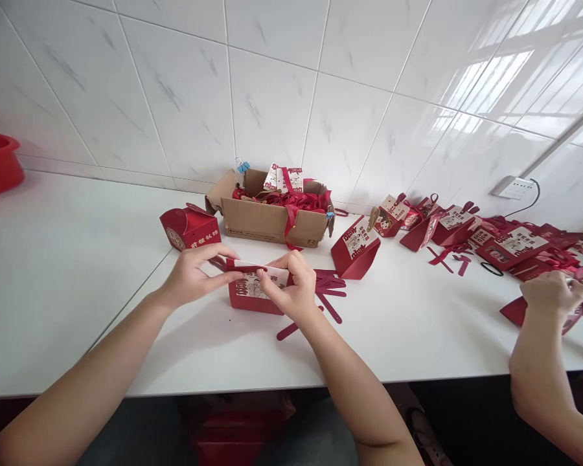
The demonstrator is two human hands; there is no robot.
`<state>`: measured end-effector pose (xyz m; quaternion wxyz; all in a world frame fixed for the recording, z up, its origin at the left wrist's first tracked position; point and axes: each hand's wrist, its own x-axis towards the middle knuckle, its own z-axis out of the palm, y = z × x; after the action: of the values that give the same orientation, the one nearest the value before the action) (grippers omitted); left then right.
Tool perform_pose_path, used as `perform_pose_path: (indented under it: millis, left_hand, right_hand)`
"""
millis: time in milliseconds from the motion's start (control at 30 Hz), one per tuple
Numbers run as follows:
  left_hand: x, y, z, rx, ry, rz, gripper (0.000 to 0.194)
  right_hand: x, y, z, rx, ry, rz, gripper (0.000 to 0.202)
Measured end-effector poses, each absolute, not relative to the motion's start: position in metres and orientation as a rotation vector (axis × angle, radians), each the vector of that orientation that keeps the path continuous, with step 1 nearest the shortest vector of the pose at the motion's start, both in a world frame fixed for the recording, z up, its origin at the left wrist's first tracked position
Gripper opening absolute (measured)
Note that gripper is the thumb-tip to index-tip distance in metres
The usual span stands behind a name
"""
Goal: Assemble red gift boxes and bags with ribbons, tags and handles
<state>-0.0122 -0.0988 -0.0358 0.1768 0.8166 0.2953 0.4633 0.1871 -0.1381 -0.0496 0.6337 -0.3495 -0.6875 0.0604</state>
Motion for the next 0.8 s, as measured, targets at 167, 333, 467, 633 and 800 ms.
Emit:
perform_pose_path:
  millis: [167, 333, 467, 633, 800]
  left_hand:
    - [-0.031, -0.099, -0.006, 2.377, 0.838, 1.229, 0.024]
    - [-0.033, -0.106, 0.041, 2.454, 0.701, 0.91, 0.011]
    - [-0.021, -0.099, 0.067, 2.392, 0.628, 0.782, 0.01]
    - [-0.007, -0.076, 0.048, 2.175, 0.597, 0.864, 0.021]
    - [-0.008, -0.071, 0.024, 2.051, 0.446, 0.679, 0.019]
  right_hand:
    - [0.186, -0.14, -0.051, -0.718, -1.622, 0.08, 0.018]
    - [0.183, -0.144, -0.05, -0.601, -1.652, 0.051, 0.018]
    - [0.182, -0.145, -0.052, -0.532, -1.673, 0.003, 0.016]
    - [0.183, -0.144, -0.052, -0.506, -1.67, 0.012, 0.017]
    - [0.185, -0.145, -0.052, -0.538, -1.685, 0.024, 0.015]
